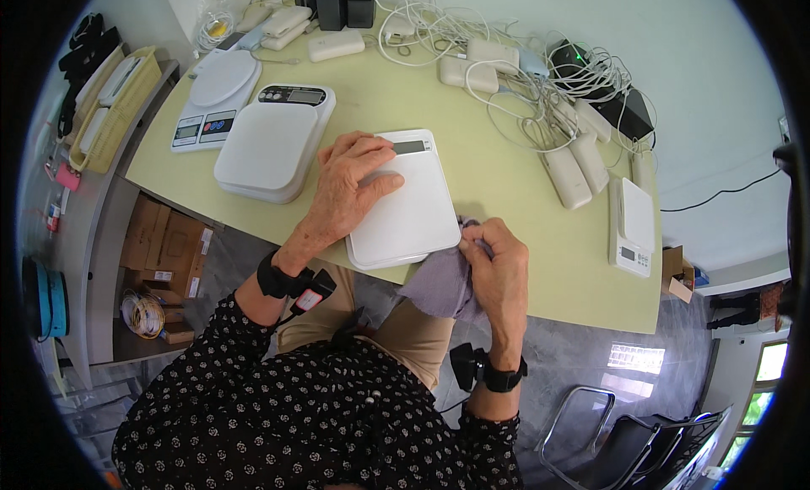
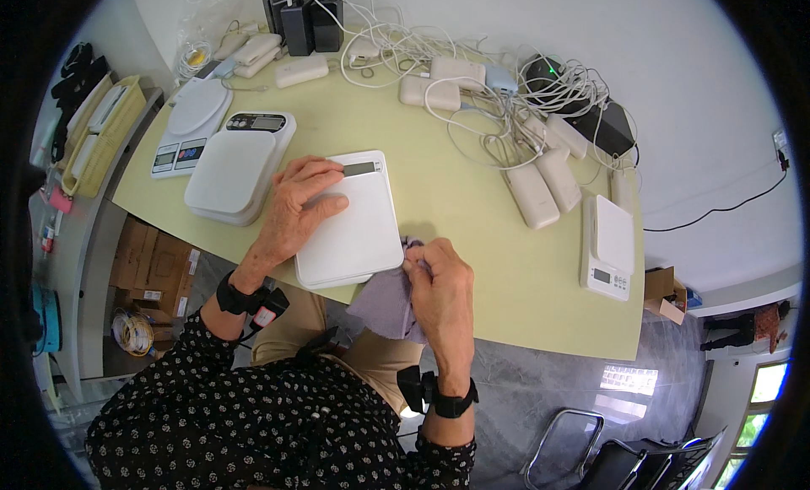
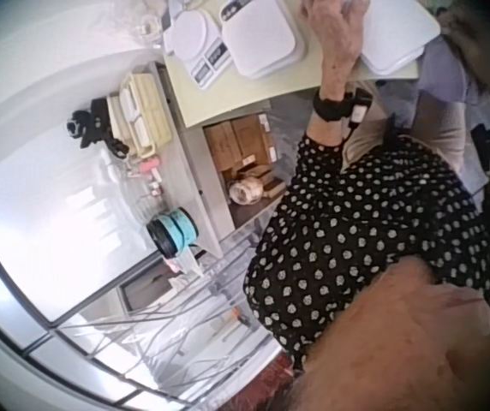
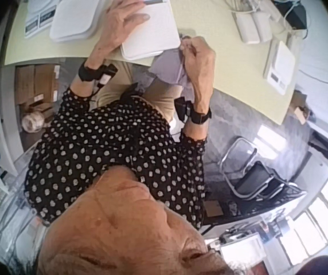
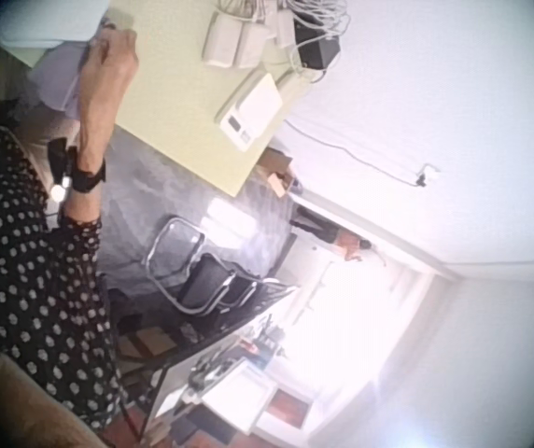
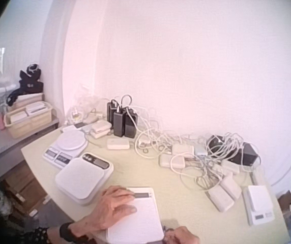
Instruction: The person wipes a white digital scale with a purple cloth. They clean the top surface, sides, and bottom of the scale, turning it over to reach all areas. The scale is handled one at a time and remains on the table throughout.
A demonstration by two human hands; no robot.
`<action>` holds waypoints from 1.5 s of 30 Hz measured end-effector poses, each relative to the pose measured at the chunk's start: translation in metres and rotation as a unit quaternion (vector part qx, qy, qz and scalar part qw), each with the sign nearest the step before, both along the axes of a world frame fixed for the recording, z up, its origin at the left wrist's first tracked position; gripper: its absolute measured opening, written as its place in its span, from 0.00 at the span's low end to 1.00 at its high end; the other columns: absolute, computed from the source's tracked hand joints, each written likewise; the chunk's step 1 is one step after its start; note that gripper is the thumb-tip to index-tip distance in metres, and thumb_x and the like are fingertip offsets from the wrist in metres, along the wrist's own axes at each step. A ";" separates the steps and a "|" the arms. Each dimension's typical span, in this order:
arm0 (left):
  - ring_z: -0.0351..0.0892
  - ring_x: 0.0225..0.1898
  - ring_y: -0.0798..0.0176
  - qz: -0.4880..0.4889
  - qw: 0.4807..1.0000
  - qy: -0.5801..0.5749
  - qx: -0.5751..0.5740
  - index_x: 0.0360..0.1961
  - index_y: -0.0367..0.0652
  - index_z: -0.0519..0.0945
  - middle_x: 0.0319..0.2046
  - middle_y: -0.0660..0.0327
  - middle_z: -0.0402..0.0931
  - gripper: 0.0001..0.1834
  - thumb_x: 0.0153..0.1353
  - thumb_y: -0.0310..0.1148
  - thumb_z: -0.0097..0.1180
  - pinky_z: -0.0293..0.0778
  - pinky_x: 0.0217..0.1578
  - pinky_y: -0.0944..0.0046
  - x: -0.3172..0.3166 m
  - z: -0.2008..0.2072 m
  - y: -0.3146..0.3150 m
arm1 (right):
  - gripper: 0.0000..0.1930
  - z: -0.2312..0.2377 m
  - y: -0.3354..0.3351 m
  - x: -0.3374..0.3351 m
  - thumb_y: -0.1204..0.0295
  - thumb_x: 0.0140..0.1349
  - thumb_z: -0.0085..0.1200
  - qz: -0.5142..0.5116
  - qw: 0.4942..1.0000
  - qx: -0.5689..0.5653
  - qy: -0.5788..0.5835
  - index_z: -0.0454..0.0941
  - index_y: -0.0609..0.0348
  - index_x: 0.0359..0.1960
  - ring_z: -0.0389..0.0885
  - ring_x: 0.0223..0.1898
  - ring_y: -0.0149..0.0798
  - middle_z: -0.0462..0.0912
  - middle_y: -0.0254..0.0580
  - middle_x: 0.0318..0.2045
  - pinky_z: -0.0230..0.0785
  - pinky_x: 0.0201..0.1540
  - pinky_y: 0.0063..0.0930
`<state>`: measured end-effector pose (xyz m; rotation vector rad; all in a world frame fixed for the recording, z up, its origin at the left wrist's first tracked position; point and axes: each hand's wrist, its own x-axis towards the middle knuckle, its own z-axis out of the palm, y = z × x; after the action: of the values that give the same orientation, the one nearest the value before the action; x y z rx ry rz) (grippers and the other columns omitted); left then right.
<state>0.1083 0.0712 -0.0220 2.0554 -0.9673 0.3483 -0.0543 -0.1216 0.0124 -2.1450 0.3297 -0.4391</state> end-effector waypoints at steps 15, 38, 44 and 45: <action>0.71 0.63 0.57 -0.013 0.999 0.005 0.040 0.49 0.37 0.85 0.56 0.62 0.81 0.20 0.60 0.38 0.69 0.58 0.60 0.53 -0.002 0.004 0.004 | 0.03 -0.011 -0.006 0.025 0.85 0.59 0.59 0.017 0.998 0.019 -0.057 0.81 0.68 0.35 0.83 0.31 0.47 0.83 0.52 0.31 0.74 0.36 0.36; 0.71 0.62 0.56 -0.029 0.999 0.010 0.014 0.50 0.39 0.86 0.55 0.61 0.82 0.21 0.59 0.39 0.70 0.56 0.63 0.52 0.000 0.001 0.003 | 0.04 -0.003 -0.001 -0.005 0.85 0.59 0.60 0.020 0.999 0.032 -0.008 0.81 0.67 0.35 0.78 0.27 0.48 0.80 0.50 0.30 0.71 0.34 0.35; 0.70 0.65 0.56 -0.038 0.998 0.019 0.043 0.52 0.40 0.86 0.58 0.62 0.81 0.21 0.60 0.39 0.69 0.57 0.64 0.52 0.000 0.004 0.007 | 0.04 -0.010 0.000 0.023 0.85 0.59 0.59 0.014 0.997 0.027 -0.066 0.81 0.68 0.35 0.81 0.29 0.50 0.81 0.51 0.31 0.72 0.34 0.37; 0.69 0.66 0.56 -0.036 0.998 0.027 0.054 0.54 0.40 0.85 0.59 0.63 0.81 0.22 0.61 0.38 0.69 0.57 0.64 0.53 0.000 0.005 0.008 | 0.04 -0.011 -0.001 0.029 0.86 0.59 0.59 0.014 0.997 0.031 -0.074 0.81 0.68 0.35 0.81 0.29 0.51 0.82 0.51 0.31 0.73 0.34 0.37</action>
<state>0.1078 0.0790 -0.0169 2.1094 -1.0433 0.2063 -0.0257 -0.1226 0.0012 -2.0410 0.2270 -0.5607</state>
